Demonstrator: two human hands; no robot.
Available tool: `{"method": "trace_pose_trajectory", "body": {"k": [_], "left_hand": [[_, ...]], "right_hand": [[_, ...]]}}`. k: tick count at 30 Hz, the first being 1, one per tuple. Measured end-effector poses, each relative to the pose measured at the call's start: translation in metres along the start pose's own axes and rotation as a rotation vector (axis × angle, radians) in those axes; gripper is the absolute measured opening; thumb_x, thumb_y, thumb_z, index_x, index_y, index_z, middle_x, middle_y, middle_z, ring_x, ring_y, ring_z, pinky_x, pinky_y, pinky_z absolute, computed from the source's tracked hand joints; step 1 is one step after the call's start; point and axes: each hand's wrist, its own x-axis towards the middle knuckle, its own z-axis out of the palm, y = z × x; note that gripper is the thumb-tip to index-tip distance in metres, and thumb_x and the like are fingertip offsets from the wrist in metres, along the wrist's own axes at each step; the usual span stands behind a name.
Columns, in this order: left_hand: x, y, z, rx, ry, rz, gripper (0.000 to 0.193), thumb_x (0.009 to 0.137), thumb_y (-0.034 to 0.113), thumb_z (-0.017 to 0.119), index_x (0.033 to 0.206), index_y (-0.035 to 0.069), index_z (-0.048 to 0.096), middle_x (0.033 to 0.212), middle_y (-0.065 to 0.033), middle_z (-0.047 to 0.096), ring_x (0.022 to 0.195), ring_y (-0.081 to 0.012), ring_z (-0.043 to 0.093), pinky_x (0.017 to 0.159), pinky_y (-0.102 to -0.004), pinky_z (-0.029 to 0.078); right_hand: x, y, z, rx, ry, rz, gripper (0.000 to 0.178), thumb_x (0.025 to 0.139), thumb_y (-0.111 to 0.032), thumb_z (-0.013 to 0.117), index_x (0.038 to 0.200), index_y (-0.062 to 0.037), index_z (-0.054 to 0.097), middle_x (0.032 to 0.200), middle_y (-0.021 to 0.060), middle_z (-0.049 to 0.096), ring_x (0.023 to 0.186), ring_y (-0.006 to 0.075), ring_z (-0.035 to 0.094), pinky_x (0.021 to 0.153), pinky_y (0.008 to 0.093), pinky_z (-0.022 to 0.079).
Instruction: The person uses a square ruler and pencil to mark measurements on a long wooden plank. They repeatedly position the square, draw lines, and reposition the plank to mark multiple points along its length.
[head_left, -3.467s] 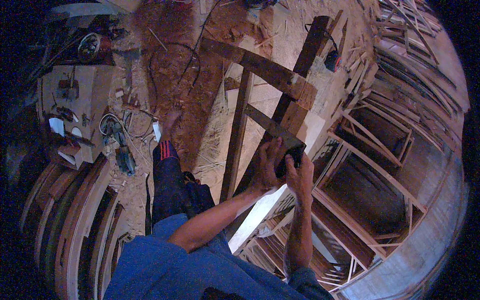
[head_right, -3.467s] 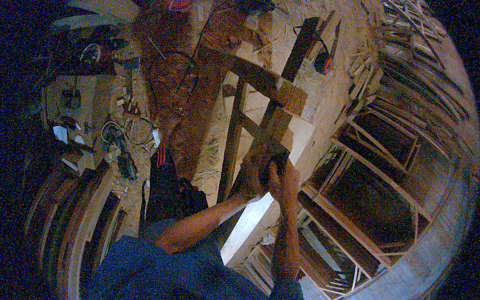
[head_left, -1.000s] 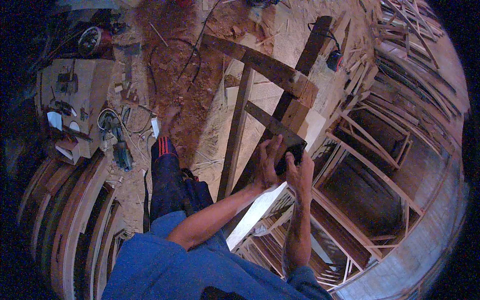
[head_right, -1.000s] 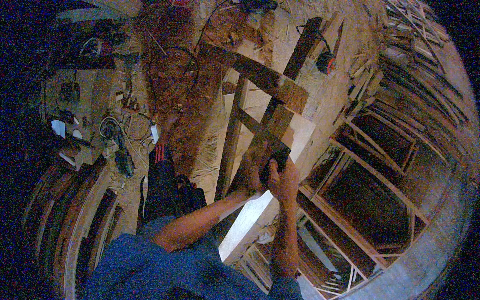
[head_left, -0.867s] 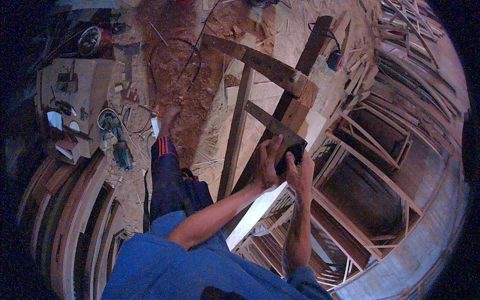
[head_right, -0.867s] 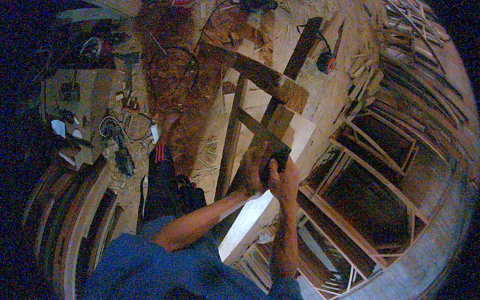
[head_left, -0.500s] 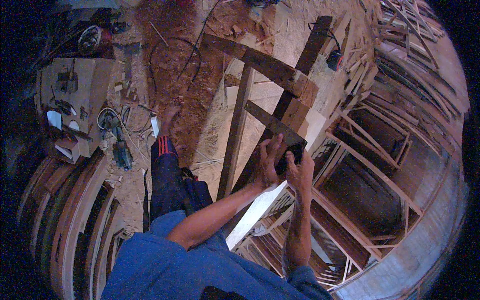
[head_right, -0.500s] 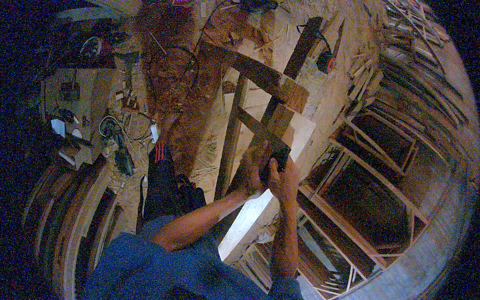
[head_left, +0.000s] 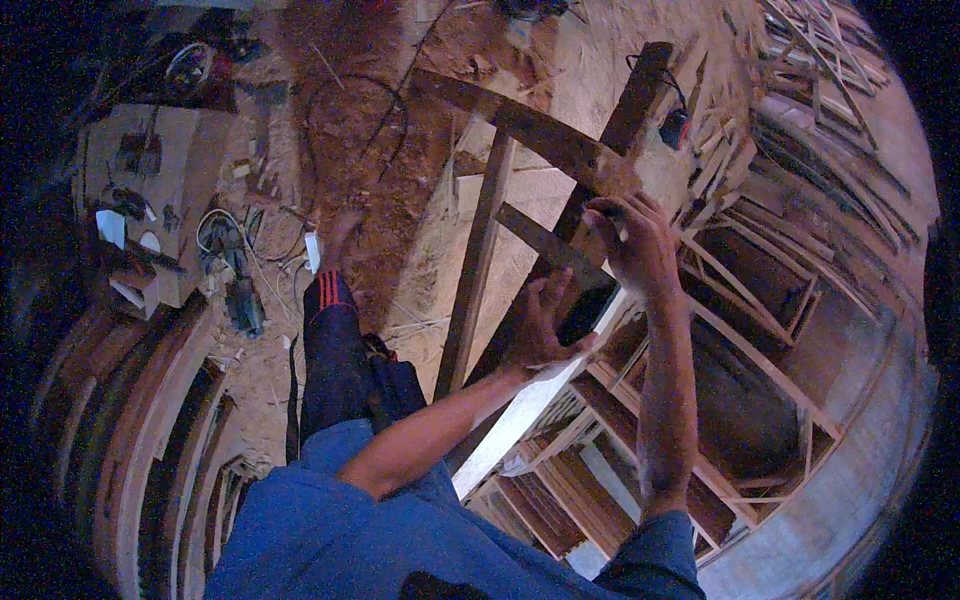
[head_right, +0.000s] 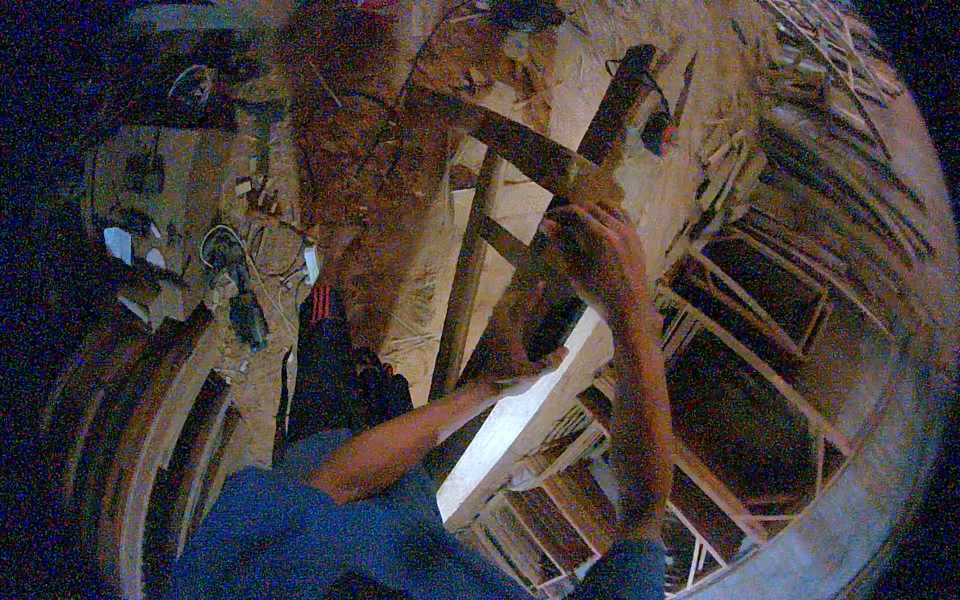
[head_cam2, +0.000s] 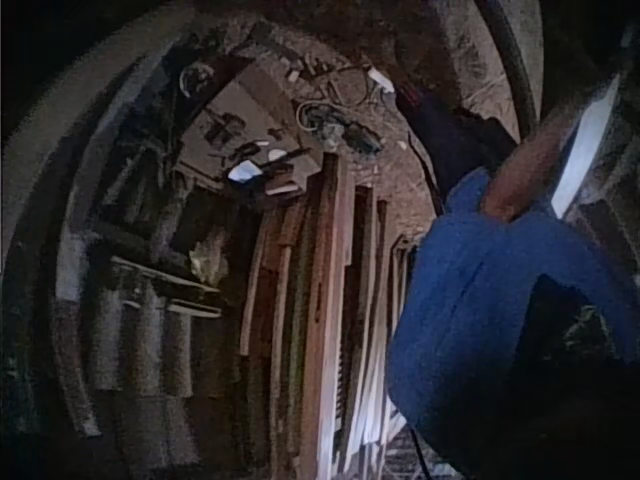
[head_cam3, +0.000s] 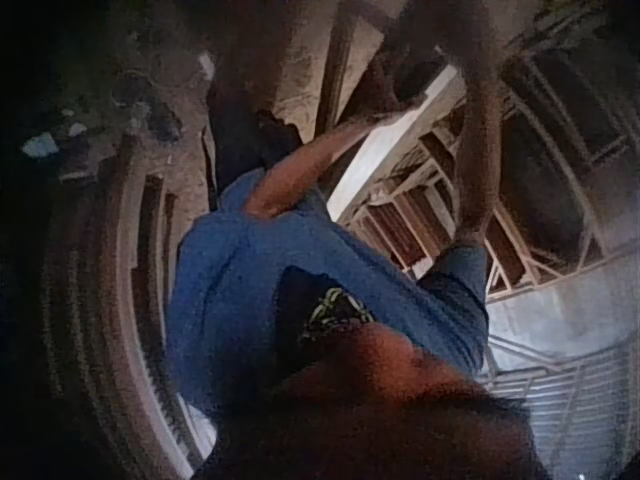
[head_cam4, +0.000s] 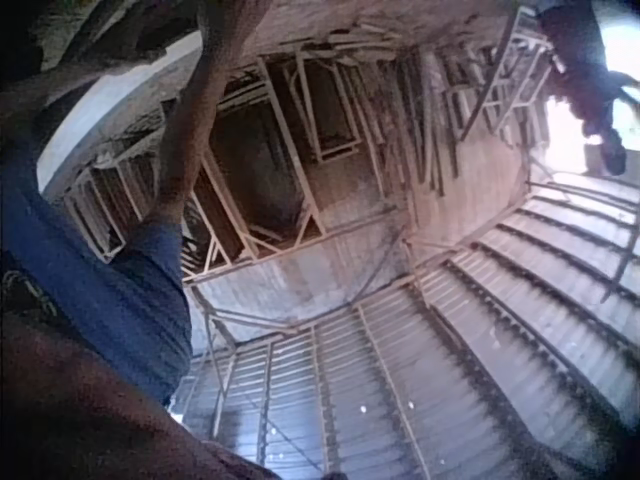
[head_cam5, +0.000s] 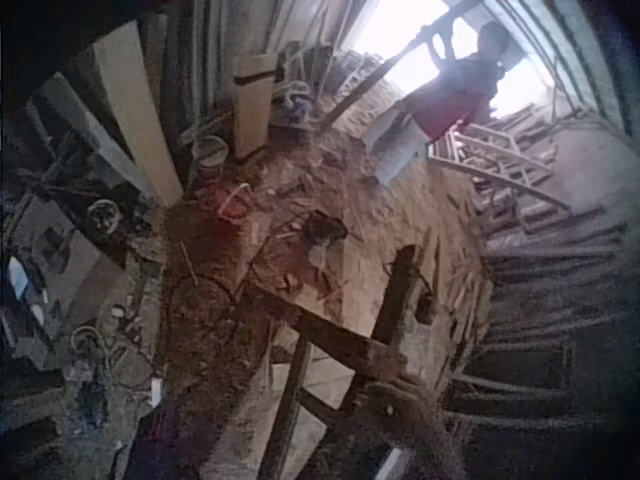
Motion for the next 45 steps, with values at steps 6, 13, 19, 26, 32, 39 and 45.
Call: {"method": "trace_pose_trajectory", "body": {"k": [6,13,19,26,32,39,45], "left_hand": [[0.009,0.007,-0.011,0.054,-0.065,0.115,0.104,0.075,0.061,0.074,0.153,0.005,0.034,0.143,-0.0266,0.042,0.125,-0.0449,0.042,0.110,-0.0542,0.033],[0.003,0.011,-0.007,0.136,-0.026,0.033,0.105,0.076,0.060,0.073,0.155,0.005,0.031,0.141,-0.0272,0.044,0.124,-0.0455,0.043,0.108,-0.0558,0.035],[0.004,0.005,-0.008,0.158,-0.073,0.068,0.109,0.075,0.060,0.074,0.157,0.006,0.028,0.140,-0.0295,0.040,0.123,-0.0462,0.044,0.105,-0.0556,0.038],[0.004,0.003,-0.006,0.014,-0.034,0.001,0.112,0.072,0.064,0.076,0.159,0.012,0.028,0.141,-0.0305,0.035,0.125,-0.0462,0.043,0.106,-0.0538,0.038],[0.002,-0.008,0.003,0.052,-0.038,0.015,0.112,0.069,0.062,0.078,0.159,0.016,0.030,0.141,-0.0292,0.034,0.131,-0.0470,0.036,0.110,-0.0532,0.033],[-0.053,-0.008,-0.021,0.308,-0.155,0.061,0.110,0.068,0.048,0.082,0.158,0.013,0.029,0.148,-0.0304,0.031,0.138,-0.0484,0.027,0.115,-0.0551,0.023],[-0.194,-0.016,-0.052,0.224,-0.140,0.129,0.102,0.080,0.053,0.075,0.157,0.007,0.027,0.161,-0.0227,0.023,0.141,-0.0494,0.024,0.116,-0.0587,0.022]], "right_hand": [[-0.014,0.075,0.061,-0.125,-0.199,-0.248,0.019,0.092,-0.024,0.068,0.099,-0.0067,0.073,0.102,0.0132,0.072,0.101,0.0360,0.066,0.093,0.0427,0.049],[0.024,0.004,0.019,-0.171,-0.388,-0.069,0.021,0.094,-0.026,0.066,0.092,-0.0053,0.071,0.096,0.0144,0.071,0.102,0.0345,0.065,0.093,0.0444,0.048],[0.004,0.029,0.044,-0.205,-0.258,-0.252,0.024,0.094,-0.027,0.066,0.094,-0.0034,0.071,0.098,0.0168,0.070,0.102,0.0355,0.064,0.093,0.0447,0.047],[-0.018,-0.028,-0.009,-0.078,-0.013,0.106,0.018,0.103,-0.016,0.055,0.104,0.0007,0.062,0.099,0.0159,0.066,0.091,0.0338,0.064,0.082,0.0413,0.051],[-0.106,-0.021,0.034,-0.042,0.256,0.651,0.028,0.101,-0.029,0.064,0.104,-0.0010,0.060,0.097,0.0119,0.067,0.085,0.0233,0.064,0.079,0.0363,0.051],[-0.175,-0.065,0.062,0.309,0.029,0.714,0.037,0.088,-0.028,0.073,0.113,-0.0017,0.070,0.103,0.0177,0.075,0.095,0.0328,0.073,0.085,0.0407,0.054],[-0.279,-0.160,0.106,0.610,0.096,0.881,0.034,0.084,-0.022,0.076,0.109,0.0001,0.073,0.093,0.0115,0.076,0.082,0.0185,0.071,0.076,0.0355,0.055]]}}
